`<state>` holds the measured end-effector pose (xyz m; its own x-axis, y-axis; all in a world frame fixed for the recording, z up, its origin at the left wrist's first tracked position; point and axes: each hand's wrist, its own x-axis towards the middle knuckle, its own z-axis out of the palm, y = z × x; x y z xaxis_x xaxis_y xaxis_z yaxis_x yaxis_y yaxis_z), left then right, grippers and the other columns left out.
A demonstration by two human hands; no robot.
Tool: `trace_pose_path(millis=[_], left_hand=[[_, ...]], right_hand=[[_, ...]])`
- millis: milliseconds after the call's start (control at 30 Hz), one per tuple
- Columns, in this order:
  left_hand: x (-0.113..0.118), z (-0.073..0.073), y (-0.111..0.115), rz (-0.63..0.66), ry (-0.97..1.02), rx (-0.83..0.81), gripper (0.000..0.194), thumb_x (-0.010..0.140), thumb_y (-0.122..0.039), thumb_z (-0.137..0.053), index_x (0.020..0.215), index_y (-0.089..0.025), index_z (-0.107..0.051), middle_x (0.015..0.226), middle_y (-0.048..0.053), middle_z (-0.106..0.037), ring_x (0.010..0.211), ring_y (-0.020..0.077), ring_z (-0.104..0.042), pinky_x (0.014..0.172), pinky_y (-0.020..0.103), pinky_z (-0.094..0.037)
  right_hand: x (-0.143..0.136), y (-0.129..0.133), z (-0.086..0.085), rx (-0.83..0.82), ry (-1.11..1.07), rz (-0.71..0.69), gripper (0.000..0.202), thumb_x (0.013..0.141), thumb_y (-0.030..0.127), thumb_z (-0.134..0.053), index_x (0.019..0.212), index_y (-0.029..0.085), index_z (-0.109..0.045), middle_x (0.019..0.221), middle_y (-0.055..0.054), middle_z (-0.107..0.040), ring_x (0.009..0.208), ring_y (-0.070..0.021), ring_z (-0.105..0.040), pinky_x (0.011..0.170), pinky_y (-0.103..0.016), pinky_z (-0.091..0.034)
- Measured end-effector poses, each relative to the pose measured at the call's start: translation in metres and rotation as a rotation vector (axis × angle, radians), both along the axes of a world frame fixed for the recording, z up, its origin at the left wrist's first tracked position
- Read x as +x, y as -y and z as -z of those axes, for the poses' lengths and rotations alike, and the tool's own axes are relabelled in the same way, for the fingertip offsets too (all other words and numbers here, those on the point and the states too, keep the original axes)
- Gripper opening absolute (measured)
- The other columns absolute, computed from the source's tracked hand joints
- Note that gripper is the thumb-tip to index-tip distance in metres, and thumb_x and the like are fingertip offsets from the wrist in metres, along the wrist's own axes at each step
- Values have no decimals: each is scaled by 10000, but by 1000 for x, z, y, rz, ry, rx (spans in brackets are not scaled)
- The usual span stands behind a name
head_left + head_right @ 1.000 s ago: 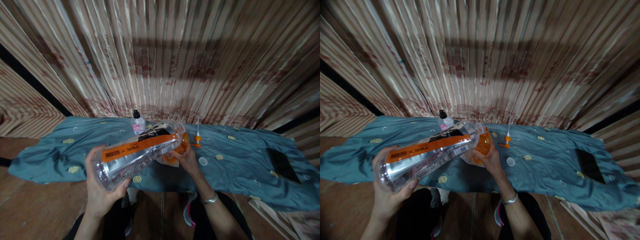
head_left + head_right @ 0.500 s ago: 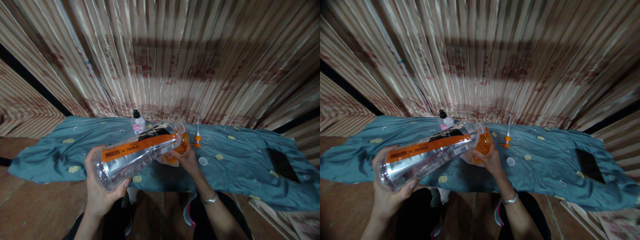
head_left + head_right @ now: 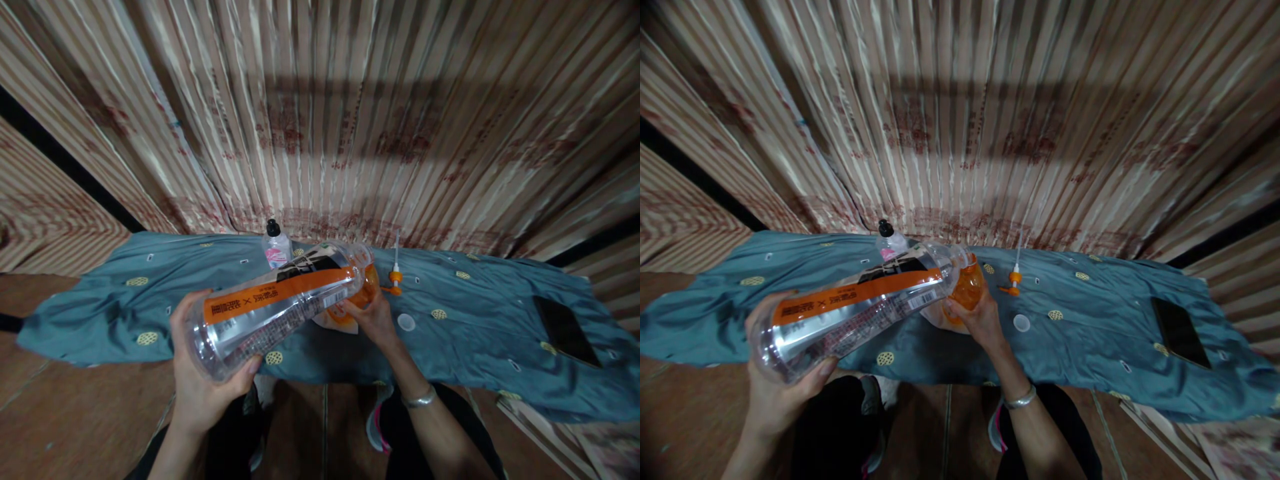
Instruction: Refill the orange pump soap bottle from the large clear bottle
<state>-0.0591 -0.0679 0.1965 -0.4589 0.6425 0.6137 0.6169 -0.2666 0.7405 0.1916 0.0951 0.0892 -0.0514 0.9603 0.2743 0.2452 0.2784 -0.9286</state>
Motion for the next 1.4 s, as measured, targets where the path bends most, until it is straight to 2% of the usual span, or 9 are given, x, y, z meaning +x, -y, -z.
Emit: trace_pose_path(millis=[167, 567, 933, 1400], left_hand=[[0, 2, 0, -5, -10, 7, 766, 665, -544, -897, 1309, -257, -598, 1257, 134, -650, 1060, 374, -729, 894, 544, -637], [0, 2, -1, -17, 23, -6, 804, 611, -539, -924, 1292, -264, -597, 1247, 127, -658, 1066, 375, -727, 929, 552, -642], [-1, 4, 0, -14, 10, -3, 810, 633, -560, -914, 1312, -256, -595, 1269, 142, -650, 1086, 386, -726, 934, 561, -640], [-3, 5, 0, 2, -43, 21, 791, 670, -545, -914, 1330, -242, -601, 1270, 136, -650, 1074, 357, -727, 896, 503, -636]], right_hand=[[0, 0, 0, 22, 17, 2, 745, 741, 527, -910, 1381, 213, -694, 1227, -116, -846, 1121, -352, -815, 982, -506, -681], [-1, 1, -3, 6, -21, -11, 735, 720, 537, -925, 1346, 215, -714, 1231, -111, -848, 1113, -345, -817, 1010, -515, -674], [0, 0, -2, 2, -14, -1, 737, 712, 541, -920, 1336, 206, -715, 1214, -115, -849, 1102, -355, -821, 984, -515, -680], [-1, 1, -5, 1, -18, -2, 734, 729, 538, -913, 1348, 201, -710, 1213, -119, -844, 1123, -352, -810, 989, -502, -671]])
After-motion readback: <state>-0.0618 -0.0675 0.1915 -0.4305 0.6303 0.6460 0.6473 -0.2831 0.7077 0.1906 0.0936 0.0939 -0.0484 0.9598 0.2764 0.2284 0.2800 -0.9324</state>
